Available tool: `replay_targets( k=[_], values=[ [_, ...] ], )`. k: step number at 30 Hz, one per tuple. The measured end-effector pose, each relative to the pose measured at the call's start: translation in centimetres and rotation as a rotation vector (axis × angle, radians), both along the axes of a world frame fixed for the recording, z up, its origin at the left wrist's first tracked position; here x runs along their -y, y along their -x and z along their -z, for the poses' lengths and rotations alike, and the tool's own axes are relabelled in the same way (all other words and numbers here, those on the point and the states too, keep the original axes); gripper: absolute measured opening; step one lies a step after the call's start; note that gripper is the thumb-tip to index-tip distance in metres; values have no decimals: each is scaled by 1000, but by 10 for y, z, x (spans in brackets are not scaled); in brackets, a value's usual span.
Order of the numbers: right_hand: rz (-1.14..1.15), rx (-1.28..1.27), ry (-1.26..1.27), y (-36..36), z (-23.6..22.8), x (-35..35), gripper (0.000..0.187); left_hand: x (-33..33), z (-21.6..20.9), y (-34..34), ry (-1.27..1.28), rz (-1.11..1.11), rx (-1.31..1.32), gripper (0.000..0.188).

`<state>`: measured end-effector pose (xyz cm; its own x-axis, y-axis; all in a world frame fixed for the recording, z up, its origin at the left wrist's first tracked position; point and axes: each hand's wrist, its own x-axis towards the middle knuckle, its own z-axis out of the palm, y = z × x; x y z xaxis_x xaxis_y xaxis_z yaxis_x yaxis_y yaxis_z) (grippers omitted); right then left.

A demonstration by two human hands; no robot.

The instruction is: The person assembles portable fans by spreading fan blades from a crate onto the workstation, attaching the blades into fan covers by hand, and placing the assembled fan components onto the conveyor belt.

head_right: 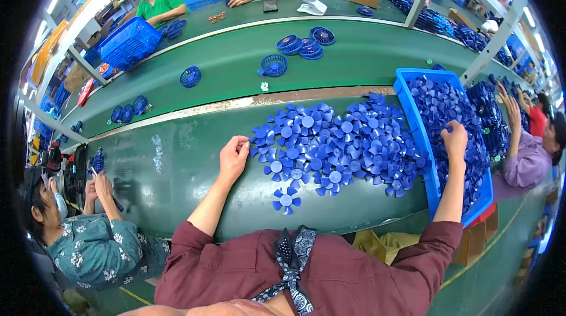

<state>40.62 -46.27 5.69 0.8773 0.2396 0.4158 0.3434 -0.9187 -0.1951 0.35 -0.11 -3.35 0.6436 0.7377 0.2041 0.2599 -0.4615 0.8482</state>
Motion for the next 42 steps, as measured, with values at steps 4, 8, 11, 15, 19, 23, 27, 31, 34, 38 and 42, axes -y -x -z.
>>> replay_targets(
  k=[4, 8, 11, 15, 19, 23, 27, 31, 34, 38, 42],
  values=[
    [-3, 84, 4, 14, -22, -9, 27, -1, 3, 2, -13, 11, -10, 13],
    [-224, 141, -222, 46, -31, -47, 21, -2, -2, 1, -7, 40, -30, 12],
    [-492, -157, -285, 106, -26, -124, 22, -5, -2, 8, 13, 33, -12, 11],
    [-863, -198, -266, 170, 3, -202, 21, -6, -2, 4, 20, 53, -4, 12],
    [-929, -290, -172, 209, 11, -245, 28, -6, -4, 6, 16, 63, 14, 12],
    [-969, -314, -41, 221, 14, -253, 36, -6, -2, 6, 5, 71, 21, 13],
    [-994, -303, 29, 227, 7, -246, 41, -6, -3, 6, 10, 76, 26, 13],
    [-984, -278, 67, 231, -2, -238, 42, -7, -5, 6, -2, 74, 4, 12],
    [-1011, -249, 17, 230, -1, -238, 41, -7, -5, 6, 2, 72, 5, 12],
    [-1111, -176, -151, 229, 11, -245, 35, -6, -3, 5, -9, 69, 18, 12],
    [-1141, -100, -308, 241, 29, -256, 29, -4, -3, 4, -9, 68, 4, 12]
  ],
)
